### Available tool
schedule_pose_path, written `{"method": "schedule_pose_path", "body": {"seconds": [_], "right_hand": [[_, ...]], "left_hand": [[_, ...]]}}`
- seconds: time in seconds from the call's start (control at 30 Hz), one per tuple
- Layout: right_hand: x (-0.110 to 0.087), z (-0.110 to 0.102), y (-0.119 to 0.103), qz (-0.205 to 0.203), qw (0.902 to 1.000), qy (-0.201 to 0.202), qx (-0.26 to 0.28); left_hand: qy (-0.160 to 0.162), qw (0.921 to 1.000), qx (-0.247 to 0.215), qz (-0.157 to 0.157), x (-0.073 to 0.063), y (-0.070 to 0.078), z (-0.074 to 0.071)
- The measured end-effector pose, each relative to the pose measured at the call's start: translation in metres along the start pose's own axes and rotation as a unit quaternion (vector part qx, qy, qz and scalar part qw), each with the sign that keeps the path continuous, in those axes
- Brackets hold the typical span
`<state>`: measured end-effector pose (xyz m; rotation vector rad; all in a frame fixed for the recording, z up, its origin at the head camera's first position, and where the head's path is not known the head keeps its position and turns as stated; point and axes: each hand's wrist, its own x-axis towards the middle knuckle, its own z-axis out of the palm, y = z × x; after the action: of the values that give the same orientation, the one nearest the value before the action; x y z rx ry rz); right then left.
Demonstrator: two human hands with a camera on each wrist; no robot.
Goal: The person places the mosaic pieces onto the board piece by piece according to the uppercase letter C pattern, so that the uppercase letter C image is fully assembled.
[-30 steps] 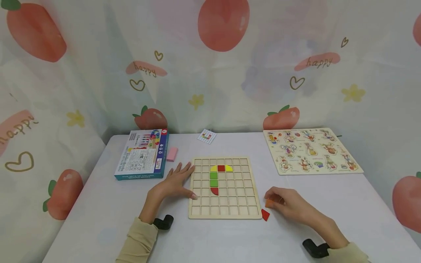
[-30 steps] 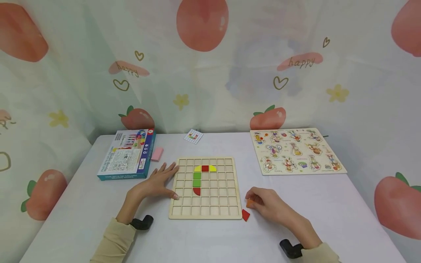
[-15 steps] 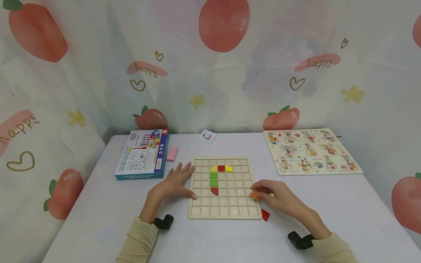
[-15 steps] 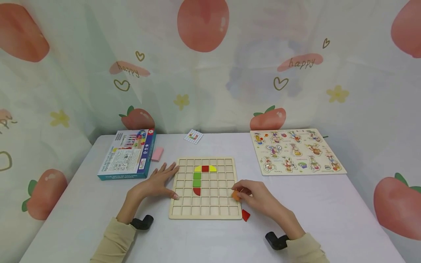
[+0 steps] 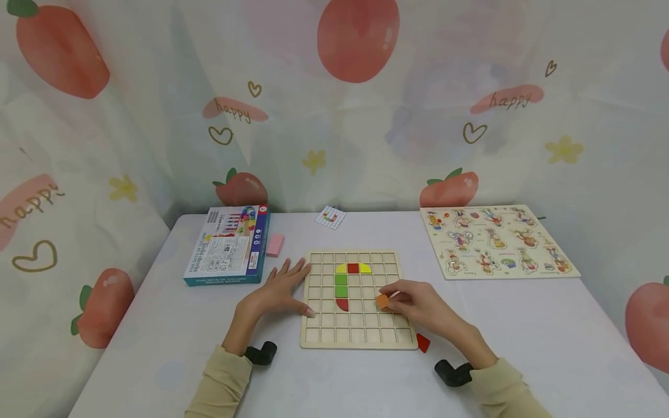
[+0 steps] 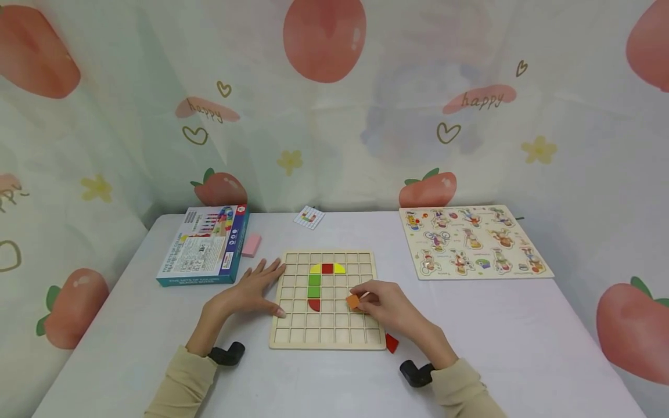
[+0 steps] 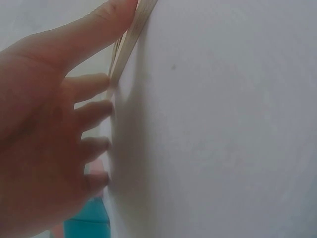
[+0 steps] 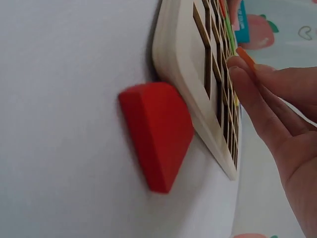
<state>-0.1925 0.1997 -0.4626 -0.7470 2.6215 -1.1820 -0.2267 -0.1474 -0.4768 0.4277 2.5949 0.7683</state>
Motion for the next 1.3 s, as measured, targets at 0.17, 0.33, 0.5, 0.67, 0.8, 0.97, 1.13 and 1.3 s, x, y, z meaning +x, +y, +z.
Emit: {"method": "schedule_pose_path", "body": {"seconds": [0.17,0.33,0.5,0.67,0.8,0.97,1.13,1.3], "right_hand": [[0.007,0.007,-0.004,0.003,0.9999,0.004,-0.013],[0.013,0.012,-0.008,0.020,0.9996,-0.002,-0.021],[0.020,0.018,-0.013,0.021,0.9992,-0.003,-0.034],[0.028,0.024,-0.018,0.020,0.9991,-0.013,-0.034],[0.032,0.029,-0.020,0.023,0.9989,-0.026,-0.030],[0.037,0.033,-0.021,0.011,0.9983,-0.025,-0.051],[0.040,0.036,-0.022,-0.002,0.9970,-0.018,-0.075],[0.039,0.036,-0.021,-0.002,0.9971,-0.017,-0.074]], "left_hand": [[-0.002,1.0000,0.001,-0.003,0.000,0.002,0.000],[-0.001,1.0000,0.000,-0.004,-0.002,0.003,0.000],[0.001,1.0000,-0.003,-0.003,-0.002,0.003,-0.001],[-0.001,0.9999,0.010,-0.006,-0.001,0.002,0.000],[-0.002,0.9999,0.010,-0.006,0.000,0.001,0.000],[0.002,1.0000,0.006,-0.004,0.000,0.002,-0.001],[-0.001,1.0000,0.007,-0.006,-0.001,0.003,-0.002],[-0.001,1.0000,0.005,-0.005,-0.002,0.003,-0.002]]}}
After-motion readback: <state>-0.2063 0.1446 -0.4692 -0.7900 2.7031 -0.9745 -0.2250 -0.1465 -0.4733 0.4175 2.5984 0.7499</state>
